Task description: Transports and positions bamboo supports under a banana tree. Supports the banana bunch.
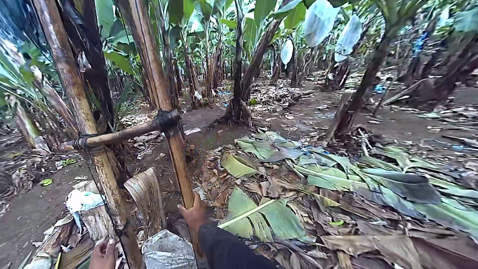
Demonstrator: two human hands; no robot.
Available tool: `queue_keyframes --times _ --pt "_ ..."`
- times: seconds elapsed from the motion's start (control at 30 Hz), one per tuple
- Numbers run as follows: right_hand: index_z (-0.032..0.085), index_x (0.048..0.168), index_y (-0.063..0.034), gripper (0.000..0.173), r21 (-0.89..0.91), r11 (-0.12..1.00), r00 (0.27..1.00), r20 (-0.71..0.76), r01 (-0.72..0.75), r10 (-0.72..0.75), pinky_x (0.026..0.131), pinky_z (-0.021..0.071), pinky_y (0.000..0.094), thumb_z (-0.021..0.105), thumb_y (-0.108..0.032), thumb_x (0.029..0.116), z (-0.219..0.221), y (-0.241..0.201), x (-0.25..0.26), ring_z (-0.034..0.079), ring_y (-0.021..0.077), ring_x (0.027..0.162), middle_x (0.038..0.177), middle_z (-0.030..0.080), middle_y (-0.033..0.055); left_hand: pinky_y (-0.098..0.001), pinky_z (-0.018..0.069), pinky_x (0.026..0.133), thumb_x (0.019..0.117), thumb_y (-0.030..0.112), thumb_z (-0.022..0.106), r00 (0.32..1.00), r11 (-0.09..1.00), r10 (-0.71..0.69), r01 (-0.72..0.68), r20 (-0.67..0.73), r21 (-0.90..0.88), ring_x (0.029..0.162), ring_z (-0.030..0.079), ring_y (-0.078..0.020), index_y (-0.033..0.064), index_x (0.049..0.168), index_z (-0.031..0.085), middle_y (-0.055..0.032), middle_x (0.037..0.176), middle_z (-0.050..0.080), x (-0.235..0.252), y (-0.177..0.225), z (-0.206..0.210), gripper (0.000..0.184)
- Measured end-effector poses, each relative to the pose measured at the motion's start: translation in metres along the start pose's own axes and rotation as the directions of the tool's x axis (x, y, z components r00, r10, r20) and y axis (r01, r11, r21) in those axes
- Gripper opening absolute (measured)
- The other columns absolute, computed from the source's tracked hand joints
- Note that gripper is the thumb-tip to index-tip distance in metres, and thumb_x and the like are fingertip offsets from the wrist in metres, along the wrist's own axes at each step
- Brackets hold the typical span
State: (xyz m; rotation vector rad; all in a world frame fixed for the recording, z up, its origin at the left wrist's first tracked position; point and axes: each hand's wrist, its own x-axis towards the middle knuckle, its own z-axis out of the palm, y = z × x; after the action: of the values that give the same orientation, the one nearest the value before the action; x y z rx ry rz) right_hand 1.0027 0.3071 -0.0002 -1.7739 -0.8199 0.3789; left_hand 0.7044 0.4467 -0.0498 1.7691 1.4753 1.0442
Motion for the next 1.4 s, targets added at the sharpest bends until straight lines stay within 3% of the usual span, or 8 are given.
queue_keyframes --times 0.13,0.27,0.4,0.53,0.73,0.93,1.27,1.4 --pt "0.039 0.155 -0.0107 0.089 -0.035 0.998 0.996 0.077 -0.049 0.052 0.097 0.0555 0.0546 0.081 -0.044 0.0839 -0.008 -0.007 -0.003 0.07 0.0327 0.111 0.125 0.069 0.0182 -0.06 0.0495 0.098 0.107 0.028 0.051 0.938 0.934 0.336 -0.343 0.085 0.097 0.109 0.065 -0.0398 -0.0071 0.126 0.062 -0.0282 0.116 0.067 0.005 0.135 -0.027 0.042" --pt "0.036 0.156 -0.0106 0.092 -0.02 0.999 0.994 0.102 -0.046 0.048 0.098 0.055 0.0557 0.082 -0.043 0.0832 -0.01 -0.004 -0.002 0.069 0.0335 0.114 0.128 0.067 0.0187 -0.0616 0.0442 0.107 0.1068 0.027 0.053 0.688 0.662 0.699 -0.725 0.192 0.191 0.122 0.06 -0.0414 -0.0044 0.122 0.065 -0.0274 0.126 0.063 0.051 0.303 -0.032 0.037" --pt "0.033 0.158 -0.0097 0.094 0.012 1.0 0.993 0.116 -0.025 0.024 0.099 0.0546 0.0557 0.082 -0.041 0.0841 -0.014 -0.001 0.001 0.068 0.0335 0.115 0.129 0.067 0.0198 -0.0703 0.0415 0.102 0.1075 0.05 0.041 0.66 0.599 0.745 -0.728 0.102 0.334 0.12 0.056 -0.0498 -0.0047 0.115 0.065 -0.0314 0.12 0.061 0.111 0.387 -0.014 0.06" --pt "0.034 0.157 -0.0077 0.094 0.014 1.0 0.995 0.098 -0.001 -0.001 0.098 0.0556 0.0547 0.083 -0.04 0.0832 -0.016 0.005 0.009 0.069 0.0328 0.112 0.127 0.067 0.0199 -0.0793 0.0404 0.092 0.1056 0.065 0.014 0.79 0.707 0.586 -0.607 0.181 0.362 0.114 0.061 -0.0529 0.0022 0.116 0.068 -0.0323 0.114 0.066 0.133 0.4 0.0 0.083" --pt "0.033 0.156 -0.0066 0.097 -0.007 0.999 0.996 0.085 0.04 -0.04 0.096 0.0563 0.0538 0.084 -0.039 0.0805 -0.015 0.016 0.007 0.071 0.0323 0.109 0.124 0.069 0.0201 -0.0764 0.0417 0.092 0.1042 0.069 0.017 0.792 0.733 0.416 -0.583 0.447 0.35 0.107 0.064 -0.0496 -0.0051 0.105 0.069 -0.0312 0.108 0.068 0.152 0.413 -0.016 0.091" --pt "0.036 0.152 -0.0009 0.096 0.082 0.995 0.996 0.048 0.064 -0.069 0.092 0.0581 0.0512 0.087 -0.031 0.0759 -0.011 0.024 0.004 0.071 0.0299 0.102 0.118 0.068 0.0219 -0.077 0.0417 0.092 0.1009 0.074 0.018 0.85 0.767 0.339 -0.498 0.404 0.405 0.106 0.065 -0.0509 -0.0066 0.104 0.068 -0.0317 0.106 0.068 0.182 0.38 -0.039 0.095" --pt "0.035 0.142 0.0085 0.098 0.151 0.978 0.988 -0.086 0.142 -0.13 0.084 0.062 0.0302 0.086 -0.031 0.0678 0.007 0.054 -0.007 0.07 0.0092 0.095 0.112 0.067 0.0123 -0.0763 0.0436 0.077 0.0947 0.082 0.014 0.836 0.729 0.495 -0.549 0.237 0.409 0.095 0.066 -0.0469 0.0064 0.085 0.066 -0.0237 0.091 0.067 0.175 0.34 -0.024 0.092" --pt "0.047 0.134 0.0122 0.082 -0.055 0.992 0.991 0.063 -0.118 0.121 0.093 0.06 0.0369 0.086 -0.024 0.0721 -0.006 0.019 -0.011 0.072 0.0162 0.1 0.11 0.072 0.0158 -0.0576 0.0452 0.053 0.1015 0.072 0.018 0.738 0.611 0.598 -0.672 0.313 0.418 0.061 0.062 -0.0361 0.0127 0.067 0.058 -0.011 0.059 0.056 0.175 0.336 -0.031 0.079"
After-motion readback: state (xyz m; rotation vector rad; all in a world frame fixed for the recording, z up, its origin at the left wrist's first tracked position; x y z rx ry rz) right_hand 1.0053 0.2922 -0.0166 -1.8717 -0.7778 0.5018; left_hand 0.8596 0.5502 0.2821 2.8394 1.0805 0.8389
